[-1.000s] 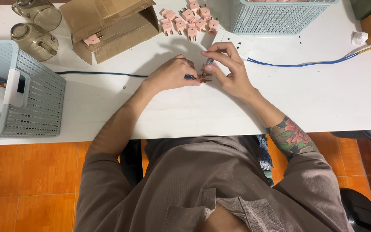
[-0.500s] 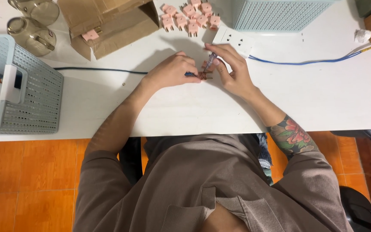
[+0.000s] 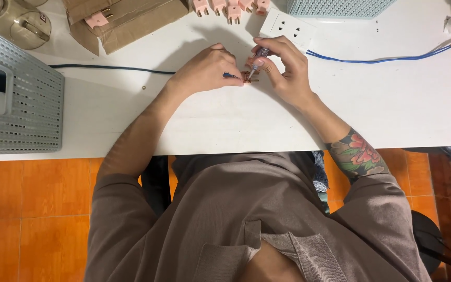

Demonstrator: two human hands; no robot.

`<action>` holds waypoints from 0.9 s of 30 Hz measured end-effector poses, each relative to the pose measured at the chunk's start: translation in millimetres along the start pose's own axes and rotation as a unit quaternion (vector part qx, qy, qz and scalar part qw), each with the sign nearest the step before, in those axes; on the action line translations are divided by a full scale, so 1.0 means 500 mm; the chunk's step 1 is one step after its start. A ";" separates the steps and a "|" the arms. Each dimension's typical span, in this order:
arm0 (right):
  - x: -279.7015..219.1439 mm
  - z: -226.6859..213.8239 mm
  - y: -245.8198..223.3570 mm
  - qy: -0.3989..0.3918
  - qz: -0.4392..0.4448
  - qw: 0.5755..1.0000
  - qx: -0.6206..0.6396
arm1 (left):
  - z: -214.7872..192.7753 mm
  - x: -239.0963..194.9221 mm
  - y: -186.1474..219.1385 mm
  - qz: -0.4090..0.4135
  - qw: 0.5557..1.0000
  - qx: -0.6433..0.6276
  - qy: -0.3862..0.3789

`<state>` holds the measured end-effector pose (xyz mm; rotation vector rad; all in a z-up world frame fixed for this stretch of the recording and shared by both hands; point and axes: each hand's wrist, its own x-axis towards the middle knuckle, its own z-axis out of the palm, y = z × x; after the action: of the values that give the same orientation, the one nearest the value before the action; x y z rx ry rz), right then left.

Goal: The person assembles electrical plugs by inserting metal pins into pink plastic housings and tightening screws with a screwdriver.

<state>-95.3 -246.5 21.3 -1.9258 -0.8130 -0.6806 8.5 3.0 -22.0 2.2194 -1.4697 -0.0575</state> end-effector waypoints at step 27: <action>0.000 0.011 -0.008 -0.010 -0.010 1.000 0.008 | 0.005 -0.003 -0.002 -0.035 0.999 -0.028 -0.014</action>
<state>-97.6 -240.2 20.8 -1.9158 -0.8487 -0.6664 7.9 3.6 -24.7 2.2324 -1.3885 -0.1505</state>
